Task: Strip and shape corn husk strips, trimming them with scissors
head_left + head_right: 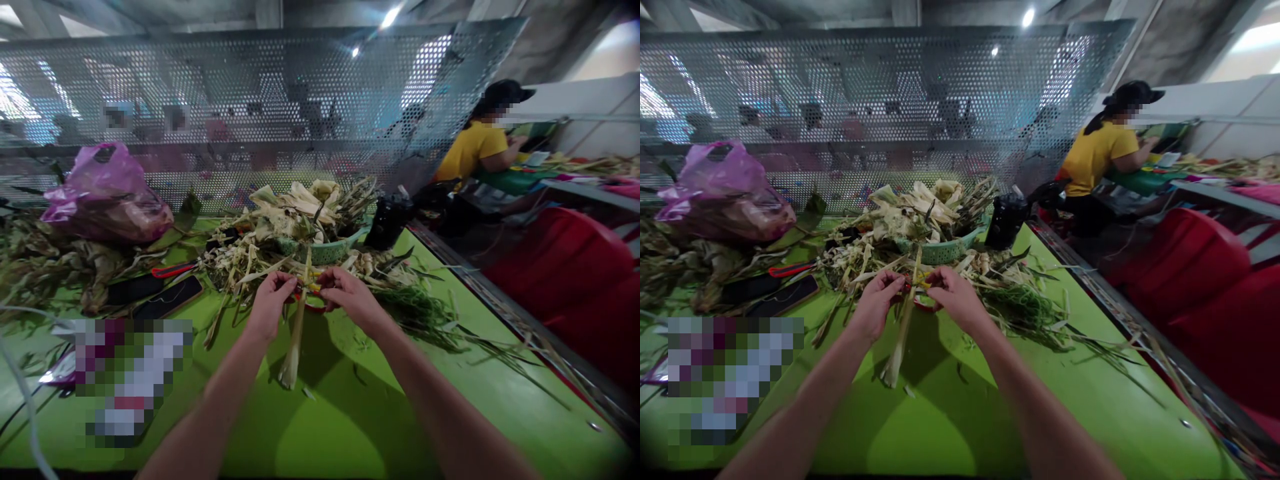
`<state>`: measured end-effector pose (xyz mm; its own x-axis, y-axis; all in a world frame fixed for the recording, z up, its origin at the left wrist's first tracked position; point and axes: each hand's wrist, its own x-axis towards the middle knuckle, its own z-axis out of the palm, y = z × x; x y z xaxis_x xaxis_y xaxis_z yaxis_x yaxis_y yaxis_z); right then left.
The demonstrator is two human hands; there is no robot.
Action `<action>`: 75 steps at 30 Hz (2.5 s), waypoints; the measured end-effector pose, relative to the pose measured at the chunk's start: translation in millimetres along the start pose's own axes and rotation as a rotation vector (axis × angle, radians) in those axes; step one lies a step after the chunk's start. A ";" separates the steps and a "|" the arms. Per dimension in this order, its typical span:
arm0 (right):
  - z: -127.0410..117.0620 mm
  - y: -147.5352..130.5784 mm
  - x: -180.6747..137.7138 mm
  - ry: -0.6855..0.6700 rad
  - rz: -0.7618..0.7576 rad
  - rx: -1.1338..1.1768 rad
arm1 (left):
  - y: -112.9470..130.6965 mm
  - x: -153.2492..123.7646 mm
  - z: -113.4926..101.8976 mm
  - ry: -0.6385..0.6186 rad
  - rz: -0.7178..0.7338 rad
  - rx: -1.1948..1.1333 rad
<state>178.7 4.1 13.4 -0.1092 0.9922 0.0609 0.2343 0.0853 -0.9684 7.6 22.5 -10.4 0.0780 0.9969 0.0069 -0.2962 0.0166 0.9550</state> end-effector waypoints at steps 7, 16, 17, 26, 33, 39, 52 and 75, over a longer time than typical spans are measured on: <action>9.8 2.6 0.4 0.022 -0.073 0.004 | -0.1 -2.9 2.3 -0.034 0.001 0.017; 15.7 7.0 2.2 0.144 -0.016 0.112 | -0.1 -5.8 5.7 -0.079 -0.010 -0.054; 15.6 8.0 2.5 0.156 -0.019 0.120 | 0.6 -6.5 6.0 -0.089 -0.012 -0.067; 24.0 13.4 4.4 0.200 0.006 0.206 | -0.2 -0.5 8.6 -0.109 0.077 0.023; 23.3 8.4 -5.1 0.259 -0.273 -0.202 | 1.5 2.8 2.7 -0.095 0.074 0.090; 21.2 -0.7 -11.2 0.240 -0.536 -0.464 | 4.2 0.4 5.3 -0.118 0.068 0.071; 15.9 -8.5 -12.4 0.280 -0.601 -0.456 | 0.9 -4.1 9.2 -0.284 0.025 0.114; 13.4 -6.5 -10.4 0.194 -0.546 -0.458 | 8.5 -5.5 6.4 -0.228 0.246 0.311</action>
<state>165.4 -8.0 15.9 -0.1624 0.7924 0.5880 0.5800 0.5588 -0.5928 10.8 16.7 -0.4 0.2593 0.9255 0.2761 -0.0345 -0.2768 0.9603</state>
